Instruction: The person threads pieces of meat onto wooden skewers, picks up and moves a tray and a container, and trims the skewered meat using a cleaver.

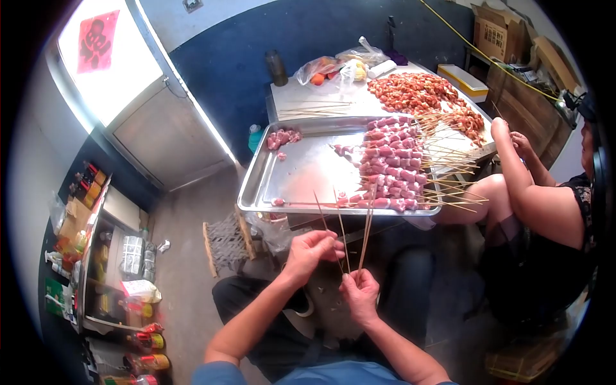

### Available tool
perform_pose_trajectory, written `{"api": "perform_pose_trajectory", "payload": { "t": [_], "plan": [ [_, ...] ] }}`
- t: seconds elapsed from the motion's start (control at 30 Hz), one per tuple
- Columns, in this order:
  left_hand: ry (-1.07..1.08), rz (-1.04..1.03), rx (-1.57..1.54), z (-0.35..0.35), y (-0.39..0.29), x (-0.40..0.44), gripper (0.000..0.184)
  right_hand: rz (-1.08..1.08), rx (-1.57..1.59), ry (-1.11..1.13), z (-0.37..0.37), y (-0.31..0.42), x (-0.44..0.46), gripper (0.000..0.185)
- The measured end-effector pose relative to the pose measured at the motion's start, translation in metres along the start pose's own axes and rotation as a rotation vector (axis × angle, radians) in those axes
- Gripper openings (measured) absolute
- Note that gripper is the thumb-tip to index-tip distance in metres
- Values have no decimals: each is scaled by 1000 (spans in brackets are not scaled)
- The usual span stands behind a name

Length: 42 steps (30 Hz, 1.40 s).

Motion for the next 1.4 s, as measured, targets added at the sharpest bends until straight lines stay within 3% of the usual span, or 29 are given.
{"api": "perform_pose_trajectory", "payload": {
  "t": [0.1,0.13,0.23,0.27,0.33,0.37,0.43,0.53,0.7,0.83,0.9,0.93,1.0,1.03,1.13,1.4],
  "plan": [
    [182,98,436,5,-28,0,25,-19,36,5,2,6,1,13],
    [207,18,608,9,-51,2,22,-19,40,3,2,6,1,13],
    [-198,-190,860,38,-109,27,18,-39,55,46,2,3,-1,13],
    [-301,-410,852,58,-113,52,22,-45,49,64,1,1,-1,13],
    [-447,-499,972,85,-128,90,18,-65,51,83,-3,6,-2,15],
    [-505,-379,1007,95,-133,107,21,-64,56,81,-4,9,-3,15],
    [-592,-356,1179,134,-120,158,27,-102,22,98,-5,9,-4,15],
    [-677,-271,1388,125,-123,182,32,-111,-1,88,-4,9,-4,14],
    [-598,-218,1616,126,-118,214,21,-127,-38,76,-2,17,2,13],
    [-466,-368,1491,124,-117,207,17,-180,7,70,-2,19,2,14],
    [-321,-102,823,123,-112,195,20,-185,1,75,-2,21,-1,14],
    [-321,-104,825,118,-114,184,20,-175,4,78,-2,20,-1,14],
    [-158,-86,410,107,-113,161,24,-162,9,82,-2,18,-2,14],
    [-159,-89,412,102,-112,149,24,-154,25,78,-1,17,-2,15],
    [-76,-84,-7,91,-104,118,19,-137,53,77,0,18,-3,15],
    [-26,-66,-258,55,-79,48,20,-30,-2,100,-2,8,-6,16]
  ]
}}
Point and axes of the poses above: each hand's wrist, its own x-axis towards the middle knuckle, its own z-axis out of the back of the hand, y = z × x, the point moved 3 cm from there along x, towards the middle knuckle, and after that the axes turned 4 degrees about z, right-handed, at the moved point
